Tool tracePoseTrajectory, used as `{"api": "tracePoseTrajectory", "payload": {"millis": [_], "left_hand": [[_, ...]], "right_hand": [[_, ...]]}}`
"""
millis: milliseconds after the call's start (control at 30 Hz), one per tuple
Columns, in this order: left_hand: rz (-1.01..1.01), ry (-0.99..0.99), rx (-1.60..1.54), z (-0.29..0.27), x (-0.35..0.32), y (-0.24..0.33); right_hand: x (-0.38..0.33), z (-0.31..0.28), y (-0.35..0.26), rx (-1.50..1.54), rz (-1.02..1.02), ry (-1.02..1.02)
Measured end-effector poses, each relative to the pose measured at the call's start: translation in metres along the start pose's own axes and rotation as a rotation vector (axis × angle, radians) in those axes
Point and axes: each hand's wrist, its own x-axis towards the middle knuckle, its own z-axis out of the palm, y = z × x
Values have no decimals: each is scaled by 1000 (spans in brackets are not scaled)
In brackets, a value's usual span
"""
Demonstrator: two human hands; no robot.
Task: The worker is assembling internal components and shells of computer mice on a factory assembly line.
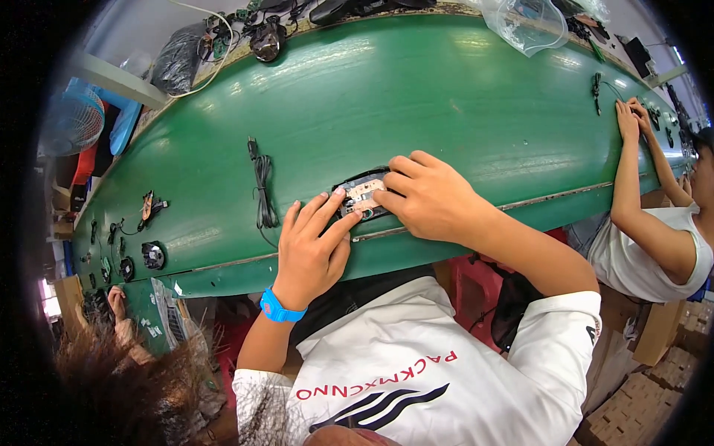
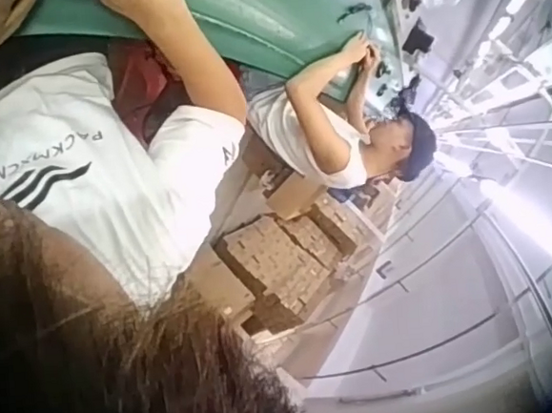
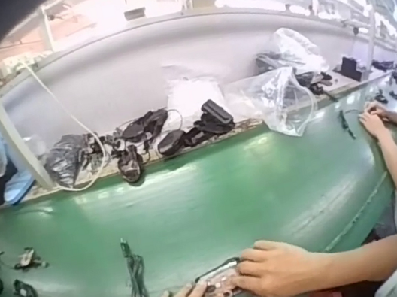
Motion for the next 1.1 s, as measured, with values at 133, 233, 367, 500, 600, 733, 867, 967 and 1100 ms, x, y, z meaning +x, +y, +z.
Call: {"api": "tracePoseTrajectory", "payload": {"millis": [133,233,367,500,600,733,867,967,1100], "left_hand": [[23,4,0,3,0,-1],[37,14,-1,3,2,-2],[47,22,-8,5,2,-3],[54,29,-16,5,3,-4],[75,24,-13,6,5,-6],[94,28,-31,10,4,-10],[125,4,24,10,3,-12],[116,16,26,11,6,-8],[122,14,26,11,7,-6]], "right_hand": [[3,-8,-2,30,16,-34],[2,-9,-12,113,57,-73],[2,-4,-22,261,154,-139],[6,-7,-20,282,209,-222],[9,-12,-19,231,185,-282],[6,-7,-26,46,138,-263],[-4,-8,-25,-118,32,-232],[-3,-14,-12,240,209,-249],[-2,-13,-15,231,190,-230]]}}
